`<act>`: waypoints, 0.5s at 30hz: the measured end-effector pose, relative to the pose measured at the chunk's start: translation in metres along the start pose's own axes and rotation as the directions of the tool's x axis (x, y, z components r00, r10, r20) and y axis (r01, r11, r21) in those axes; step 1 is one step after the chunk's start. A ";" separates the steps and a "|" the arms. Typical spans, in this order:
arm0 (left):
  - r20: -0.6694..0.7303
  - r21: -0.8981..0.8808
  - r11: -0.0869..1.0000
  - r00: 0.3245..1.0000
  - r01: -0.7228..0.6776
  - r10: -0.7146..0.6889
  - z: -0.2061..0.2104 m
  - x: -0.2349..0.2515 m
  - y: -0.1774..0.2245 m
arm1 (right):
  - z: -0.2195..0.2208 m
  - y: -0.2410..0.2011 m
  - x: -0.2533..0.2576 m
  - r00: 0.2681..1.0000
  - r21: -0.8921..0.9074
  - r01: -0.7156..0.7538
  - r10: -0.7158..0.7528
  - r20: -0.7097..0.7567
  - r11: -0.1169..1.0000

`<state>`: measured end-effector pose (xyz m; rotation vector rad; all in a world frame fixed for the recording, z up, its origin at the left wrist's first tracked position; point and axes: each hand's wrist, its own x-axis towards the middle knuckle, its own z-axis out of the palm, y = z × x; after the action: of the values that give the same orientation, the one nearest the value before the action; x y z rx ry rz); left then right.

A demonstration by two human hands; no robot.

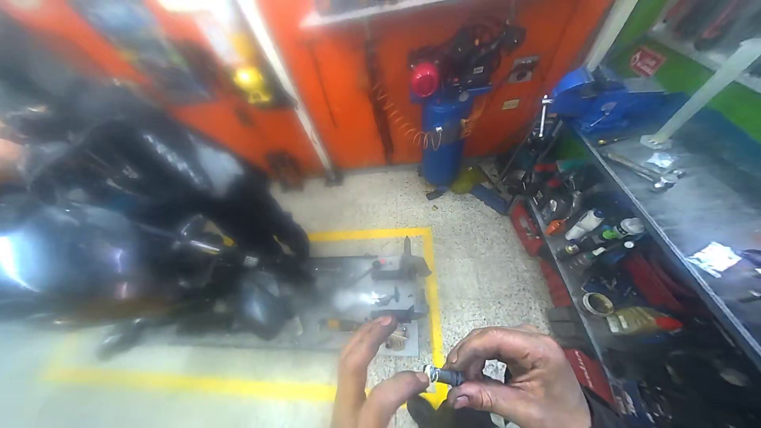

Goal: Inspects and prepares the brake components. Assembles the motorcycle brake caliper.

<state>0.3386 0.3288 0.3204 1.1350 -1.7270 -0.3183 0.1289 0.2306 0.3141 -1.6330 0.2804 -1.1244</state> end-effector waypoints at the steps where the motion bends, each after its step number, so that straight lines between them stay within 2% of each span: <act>1: 0.004 0.071 0.997 1.000 -0.018 0.018 0.004 0.003 0.002 | -0.002 0.000 0.001 1.000 0.006 -0.005 0.005 -0.008 1.000; 4: -0.002 0.272 0.959 0.997 -0.078 0.081 0.017 0.005 0.002 | -0.008 -0.003 0.002 0.995 0.089 -0.066 0.072 -0.065 0.994; 7: -0.055 0.365 0.927 0.992 -0.087 0.114 0.023 0.004 -0.001 | -0.013 -0.008 0.003 0.975 0.240 -0.158 0.190 -0.114 0.958; 10: -0.128 0.392 0.917 0.983 -0.068 0.128 0.025 0.013 0.009 | -0.017 -0.011 0.003 0.959 0.340 -0.223 0.268 -0.091 0.913; 13: -0.110 0.468 0.878 0.980 -0.094 0.164 0.032 0.015 0.009 | -0.020 -0.009 0.002 0.949 0.454 -0.262 0.313 -0.039 0.851; 15: -0.098 0.534 0.838 0.976 -0.114 0.195 0.037 0.009 0.001 | -0.022 -0.009 0.001 0.926 0.564 -0.303 0.377 -0.016 0.768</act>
<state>0.3064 0.3117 0.3098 1.3514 -1.8082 0.3633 0.1093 0.2200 0.3214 -0.9437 0.2878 -0.9155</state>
